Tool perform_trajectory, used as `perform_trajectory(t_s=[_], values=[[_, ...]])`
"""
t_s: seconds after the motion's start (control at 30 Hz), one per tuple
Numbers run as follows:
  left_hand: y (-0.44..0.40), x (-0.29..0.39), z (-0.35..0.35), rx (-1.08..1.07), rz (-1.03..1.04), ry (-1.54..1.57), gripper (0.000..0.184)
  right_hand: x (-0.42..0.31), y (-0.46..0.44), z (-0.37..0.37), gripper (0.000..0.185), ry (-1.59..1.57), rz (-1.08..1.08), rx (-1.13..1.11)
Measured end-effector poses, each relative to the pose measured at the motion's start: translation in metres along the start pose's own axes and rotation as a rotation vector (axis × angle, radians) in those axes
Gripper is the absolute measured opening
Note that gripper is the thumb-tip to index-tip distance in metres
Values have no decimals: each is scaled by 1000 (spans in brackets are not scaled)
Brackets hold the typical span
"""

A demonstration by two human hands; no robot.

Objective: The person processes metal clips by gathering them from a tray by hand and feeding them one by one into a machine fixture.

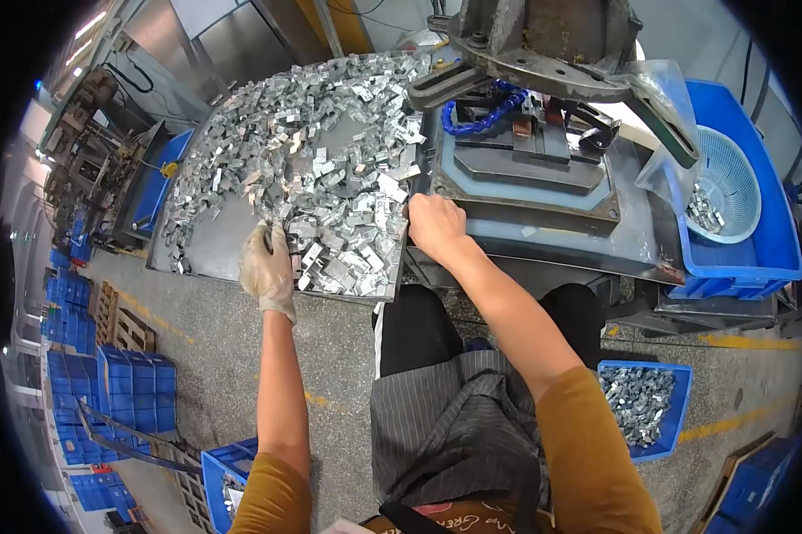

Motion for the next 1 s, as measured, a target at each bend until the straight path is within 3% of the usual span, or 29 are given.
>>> perform_trajectory(t_s=[0.37, 0.67, 0.83, 1.0], values=[[1, -1, 0, 6, -15, 32, 40, 24, 41, -45, 26, 85, -43, -13], [4, 4, -7, 21, 67, 42, 37, 100, 55, -149, 32, -36, -109, 282], [1, 2, -5, 21, 51, -6, 37, 137, 33, -172, 29, -109, -92, 211], [0, -2, -1, 40, 63, 2, 36, 163, 17, -176, 26, -184, -219, 186]])
Point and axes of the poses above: each hand's wrist, its own y-axis away from the middle knuckle, its own z-axis out of the palm, x = y × z, the point moved 1 cm from there along -y, towards the middle knuckle, and after that the axes turned 10 degrees about -z, right-handed, at the moved point
